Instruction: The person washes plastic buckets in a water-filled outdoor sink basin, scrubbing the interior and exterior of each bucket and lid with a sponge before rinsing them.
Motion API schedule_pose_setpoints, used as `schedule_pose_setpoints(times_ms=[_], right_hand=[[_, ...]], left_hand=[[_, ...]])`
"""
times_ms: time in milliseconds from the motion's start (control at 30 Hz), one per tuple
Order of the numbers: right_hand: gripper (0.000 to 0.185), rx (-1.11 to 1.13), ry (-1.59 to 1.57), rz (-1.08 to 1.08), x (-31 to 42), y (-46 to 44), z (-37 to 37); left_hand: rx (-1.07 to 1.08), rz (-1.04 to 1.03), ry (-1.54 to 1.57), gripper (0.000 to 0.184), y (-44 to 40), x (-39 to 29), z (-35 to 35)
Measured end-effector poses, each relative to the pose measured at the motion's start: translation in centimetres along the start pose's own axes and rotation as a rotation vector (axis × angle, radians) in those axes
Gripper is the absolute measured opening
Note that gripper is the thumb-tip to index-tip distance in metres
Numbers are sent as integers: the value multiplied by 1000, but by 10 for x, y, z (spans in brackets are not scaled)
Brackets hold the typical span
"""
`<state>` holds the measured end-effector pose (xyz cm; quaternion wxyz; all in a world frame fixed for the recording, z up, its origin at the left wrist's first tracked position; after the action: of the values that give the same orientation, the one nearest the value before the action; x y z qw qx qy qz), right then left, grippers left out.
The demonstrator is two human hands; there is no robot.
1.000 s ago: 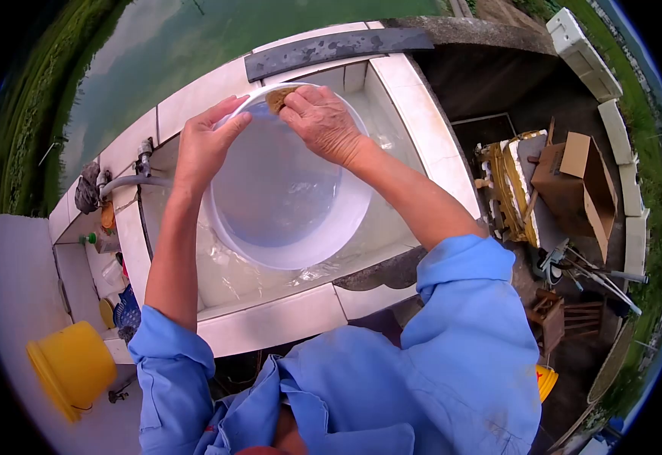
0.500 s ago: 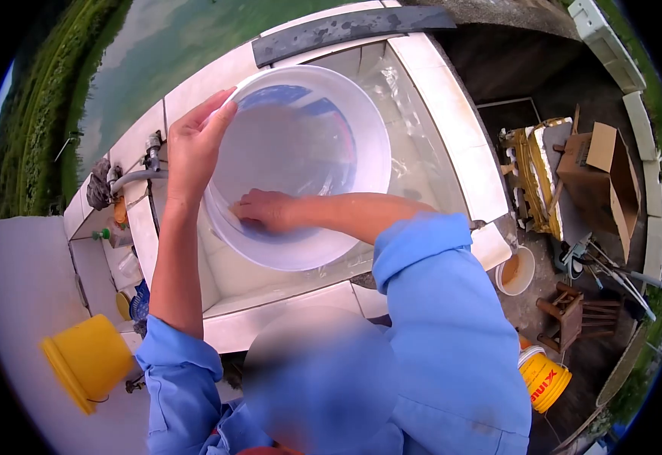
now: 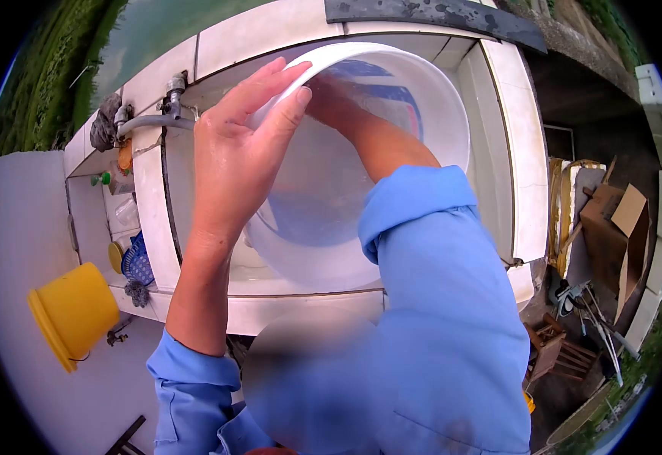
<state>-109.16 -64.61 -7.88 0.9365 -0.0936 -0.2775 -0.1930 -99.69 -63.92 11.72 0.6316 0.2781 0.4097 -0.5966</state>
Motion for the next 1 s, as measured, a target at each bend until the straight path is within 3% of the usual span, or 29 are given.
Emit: schedule_pose_setpoints(times_ms=[133, 200, 267, 367, 467, 567, 767, 1000], right_hand=[[19, -81, -169, -192, -8, 18, -8], [20, -160, -370, -387, -11, 33, -23], [20, -245, -740, -636, -13, 49, -45], [20, -269, -1615, -937, 1, 65, -87], [20, -322, -2178, -903, 20, 48, -103], [21, -476, -2435, -747, 22, 14, -90], [22, -673, -2383, -508, -2, 12, 10], [23, -556, -1731, -403, 30, 179, 153]], left_hand=[[16, -67, -46, 23, -6, 5, 4], [8, -84, -26, 25, -8, 8, 5], [19, -65, -17, 25, -6, 7, 9], [36, 2, 44, 25, 2, 7, 14], [-1, 12, 78, 26, 9, 14, 18], [-82, 18, 35, 27, 15, 14, 22], [-194, -6, 16, 26, 19, 29, 29], [-209, 105, 19, 28, 17, 41, 38]])
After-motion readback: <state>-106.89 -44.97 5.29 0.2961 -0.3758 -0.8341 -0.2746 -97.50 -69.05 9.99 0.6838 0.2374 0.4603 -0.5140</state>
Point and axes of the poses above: each hand's wrist, its own y-axis away from the middle knuckle, its own z-axis out of the back of the hand, x = y × z, the point moved 3 cm from there along -y, towards the middle knuckle, and after that the axes turned 8 degrees about x, right-handed, at the moved point
